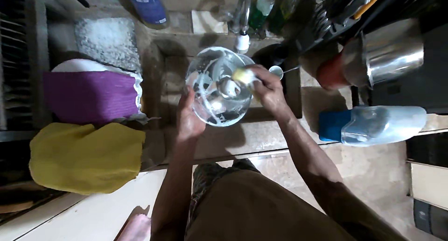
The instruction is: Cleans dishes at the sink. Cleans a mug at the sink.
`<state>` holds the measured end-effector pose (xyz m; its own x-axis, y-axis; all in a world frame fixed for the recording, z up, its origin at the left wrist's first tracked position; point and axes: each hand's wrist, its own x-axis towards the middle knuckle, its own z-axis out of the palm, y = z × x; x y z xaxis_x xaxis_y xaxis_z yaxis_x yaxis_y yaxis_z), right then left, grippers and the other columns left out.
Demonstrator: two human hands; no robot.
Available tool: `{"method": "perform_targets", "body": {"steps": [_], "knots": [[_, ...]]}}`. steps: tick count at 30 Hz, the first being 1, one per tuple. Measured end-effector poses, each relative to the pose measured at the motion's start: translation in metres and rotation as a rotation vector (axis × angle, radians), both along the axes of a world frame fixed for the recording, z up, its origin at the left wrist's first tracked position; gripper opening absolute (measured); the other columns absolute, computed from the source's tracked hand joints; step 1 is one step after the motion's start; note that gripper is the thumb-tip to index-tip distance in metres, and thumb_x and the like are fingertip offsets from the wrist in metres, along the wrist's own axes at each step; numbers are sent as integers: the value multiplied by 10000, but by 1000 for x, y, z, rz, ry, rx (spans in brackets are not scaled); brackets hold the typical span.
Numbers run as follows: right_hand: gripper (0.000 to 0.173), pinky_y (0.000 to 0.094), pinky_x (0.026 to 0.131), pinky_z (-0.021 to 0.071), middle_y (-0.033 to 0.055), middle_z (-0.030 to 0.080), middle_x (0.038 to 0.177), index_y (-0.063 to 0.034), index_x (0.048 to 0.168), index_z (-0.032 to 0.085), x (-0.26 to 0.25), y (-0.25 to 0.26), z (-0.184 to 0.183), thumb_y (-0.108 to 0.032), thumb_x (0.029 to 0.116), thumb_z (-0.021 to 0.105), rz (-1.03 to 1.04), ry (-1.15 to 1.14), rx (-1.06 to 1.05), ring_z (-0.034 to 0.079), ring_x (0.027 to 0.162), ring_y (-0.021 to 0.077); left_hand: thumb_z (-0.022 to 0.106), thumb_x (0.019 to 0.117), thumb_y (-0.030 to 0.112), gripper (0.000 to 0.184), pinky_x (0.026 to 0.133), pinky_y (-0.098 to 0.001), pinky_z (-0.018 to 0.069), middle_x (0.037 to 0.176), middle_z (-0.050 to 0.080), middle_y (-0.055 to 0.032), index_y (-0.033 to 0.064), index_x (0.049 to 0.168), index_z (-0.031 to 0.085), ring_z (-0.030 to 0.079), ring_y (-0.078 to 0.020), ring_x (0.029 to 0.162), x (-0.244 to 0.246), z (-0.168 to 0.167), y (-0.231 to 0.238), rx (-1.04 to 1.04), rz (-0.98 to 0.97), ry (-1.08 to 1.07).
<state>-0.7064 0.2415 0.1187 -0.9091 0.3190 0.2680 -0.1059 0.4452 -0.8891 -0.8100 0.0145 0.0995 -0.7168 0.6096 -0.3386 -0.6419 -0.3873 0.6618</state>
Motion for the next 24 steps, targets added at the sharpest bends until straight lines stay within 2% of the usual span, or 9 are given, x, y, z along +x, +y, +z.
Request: {"method": "perform_targets", "body": {"steps": [3, 5, 7, 8, 11, 13, 15, 19, 24], "knots": [[234, 398, 910, 541, 108, 716, 1052, -36, 1075, 762, -43, -6, 21, -110, 926, 597, 324, -89, 167, 655, 1022, 190, 276, 1119, 430, 489, 875, -582, 591, 1296, 650, -155, 175, 1503, 436, 678, -350, 1113, -2, 1, 7, -93, -130, 74], [203, 407, 889, 530, 83, 733, 987, -59, 1023, 776, -54, -9, 23, -127, 911, 621, 416, -60, 223, 656, 984, 186, 284, 1117, 442, 463, 884, -533, 588, 1260, 655, -111, 183, 1458, 460, 667, -288, 1106, -3, -1, 10, -92, -118, 56], [240, 361, 893, 569, 131, 720, 1062, 39, 1107, 726, -42, -10, 19, -20, 953, 551, 239, -55, 2, 676, 977, 157, 258, 1115, 461, 499, 910, -584, 570, 1352, 624, -147, 216, 1520, 417, 655, -356, 1157, -5, -4, 10, -13, -72, -8], [265, 329, 814, 598, 117, 714, 1059, 47, 1159, 694, -33, -14, 15, -19, 993, 498, 48, -61, -100, 683, 901, 120, 226, 1113, 475, 513, 920, -598, 563, 1408, 591, -151, 240, 1539, 389, 643, -382, 1184, -5, -6, 10, 36, -45, -36], [264, 310, 786, 588, 109, 702, 1064, 31, 1181, 679, -10, -55, -5, -60, 1002, 508, -357, -62, -203, 671, 879, 110, 197, 1115, 477, 521, 907, -563, 577, 1433, 569, -144, 210, 1523, 381, 634, -370, 1204, -4, -11, 18, 146, 110, -88], [241, 306, 828, 592, 152, 676, 1162, 54, 1159, 688, 1, -82, -17, -18, 962, 569, -356, -37, -135, 676, 960, 148, 193, 1122, 450, 521, 983, -502, 552, 1435, 564, -131, 167, 1516, 384, 606, -317, 1252, -1, -15, 26, 193, 149, -60], [293, 326, 897, 591, 175, 629, 1331, 31, 1227, 710, 6, -82, -19, -27, 952, 625, -230, -36, -11, 666, 1085, 192, 227, 1127, 420, 475, 1028, -447, 522, 1397, 588, -79, 200, 1513, 397, 601, -234, 1239, 0, -16, 31, 189, 152, -15], [319, 352, 964, 561, 196, 637, 1271, 20, 1220, 713, 10, -52, -20, -27, 922, 609, -359, 121, 28, 626, 1167, 233, 267, 1118, 447, 474, 884, -538, 596, 1387, 596, -150, 247, 1533, 377, 658, -358, 1163, 6, -16, 24, 198, 127, -52], [346, 358, 974, 552, 201, 583, 1346, -26, 1252, 722, 30, -39, -43, -72, 923, 628, -446, 51, 91, 588, 1214, 252, 266, 1110, 475, 513, 954, -596, 547, 1492, 514, -153, 225, 1554, 321, 582, -389, 1276, 6, -17, 11, 174, 127, -65]]}}
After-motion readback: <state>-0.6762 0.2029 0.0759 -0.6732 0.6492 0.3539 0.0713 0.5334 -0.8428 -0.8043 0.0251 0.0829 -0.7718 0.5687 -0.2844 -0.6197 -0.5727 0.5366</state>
